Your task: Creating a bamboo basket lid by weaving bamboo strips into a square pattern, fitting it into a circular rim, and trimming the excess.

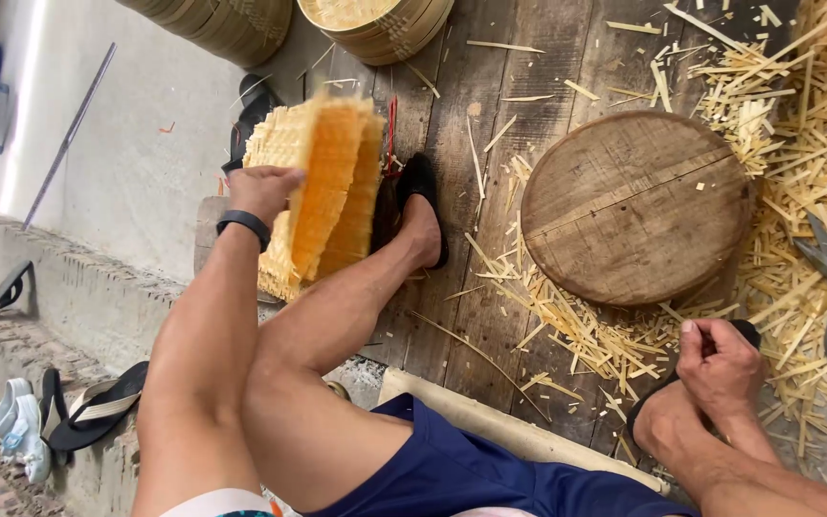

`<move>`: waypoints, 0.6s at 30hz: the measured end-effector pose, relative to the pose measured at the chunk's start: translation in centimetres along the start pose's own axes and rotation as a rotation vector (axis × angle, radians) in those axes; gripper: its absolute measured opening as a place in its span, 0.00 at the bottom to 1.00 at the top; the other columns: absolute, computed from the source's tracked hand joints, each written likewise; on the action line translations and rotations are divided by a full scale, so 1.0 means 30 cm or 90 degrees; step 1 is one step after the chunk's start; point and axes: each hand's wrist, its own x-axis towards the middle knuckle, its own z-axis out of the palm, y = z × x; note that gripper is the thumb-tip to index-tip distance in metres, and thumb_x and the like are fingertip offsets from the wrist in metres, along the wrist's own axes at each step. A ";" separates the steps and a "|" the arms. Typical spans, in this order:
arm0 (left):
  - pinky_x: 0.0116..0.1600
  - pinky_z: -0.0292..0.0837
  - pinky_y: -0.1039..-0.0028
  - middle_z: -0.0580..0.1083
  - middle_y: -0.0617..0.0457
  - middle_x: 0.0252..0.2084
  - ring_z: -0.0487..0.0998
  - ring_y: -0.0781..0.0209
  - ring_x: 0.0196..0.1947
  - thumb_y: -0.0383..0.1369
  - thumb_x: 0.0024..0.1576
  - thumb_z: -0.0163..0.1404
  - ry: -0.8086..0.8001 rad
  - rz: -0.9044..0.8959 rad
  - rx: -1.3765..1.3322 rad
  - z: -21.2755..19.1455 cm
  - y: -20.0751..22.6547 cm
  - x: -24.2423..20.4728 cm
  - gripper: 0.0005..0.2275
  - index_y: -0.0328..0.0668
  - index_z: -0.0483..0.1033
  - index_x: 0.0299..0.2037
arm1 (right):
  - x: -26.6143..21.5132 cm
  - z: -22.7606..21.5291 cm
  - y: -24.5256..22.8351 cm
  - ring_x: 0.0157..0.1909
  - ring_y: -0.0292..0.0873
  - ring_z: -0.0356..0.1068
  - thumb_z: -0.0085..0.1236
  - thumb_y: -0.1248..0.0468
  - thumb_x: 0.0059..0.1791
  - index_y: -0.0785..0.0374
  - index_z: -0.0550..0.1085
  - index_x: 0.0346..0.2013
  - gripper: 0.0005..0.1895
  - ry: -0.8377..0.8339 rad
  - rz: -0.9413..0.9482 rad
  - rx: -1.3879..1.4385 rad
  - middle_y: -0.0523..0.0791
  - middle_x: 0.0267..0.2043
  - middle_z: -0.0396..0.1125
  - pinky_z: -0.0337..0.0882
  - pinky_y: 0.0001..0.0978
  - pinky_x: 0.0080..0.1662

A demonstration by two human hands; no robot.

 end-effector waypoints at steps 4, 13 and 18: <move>0.33 0.77 0.71 0.75 0.52 0.30 0.78 0.64 0.28 0.27 0.59 0.51 0.419 0.031 0.075 -0.132 0.001 0.138 0.05 0.40 0.73 0.31 | 0.004 0.001 -0.004 0.28 0.40 0.72 0.61 0.59 0.58 0.61 0.79 0.38 0.09 -0.023 0.025 0.005 0.45 0.27 0.71 0.70 0.33 0.35; 0.57 0.81 0.63 0.74 0.43 0.53 0.80 0.49 0.55 0.27 0.72 0.45 0.568 0.676 -0.029 0.131 0.498 -0.217 0.04 0.35 0.65 0.52 | 0.069 -0.010 0.017 0.31 0.41 0.72 0.57 0.55 0.59 0.62 0.78 0.42 0.14 -0.045 0.049 0.059 0.46 0.30 0.72 0.71 0.34 0.37; 0.81 0.46 0.56 0.59 0.29 0.73 0.56 0.41 0.76 0.17 0.65 0.37 -0.023 0.849 0.099 0.706 0.502 -0.591 0.21 0.24 0.57 0.70 | 0.280 -0.201 -0.150 0.39 0.38 0.70 0.45 0.47 0.62 0.63 0.76 0.53 0.23 -0.100 0.177 0.480 0.44 0.39 0.72 0.71 0.30 0.42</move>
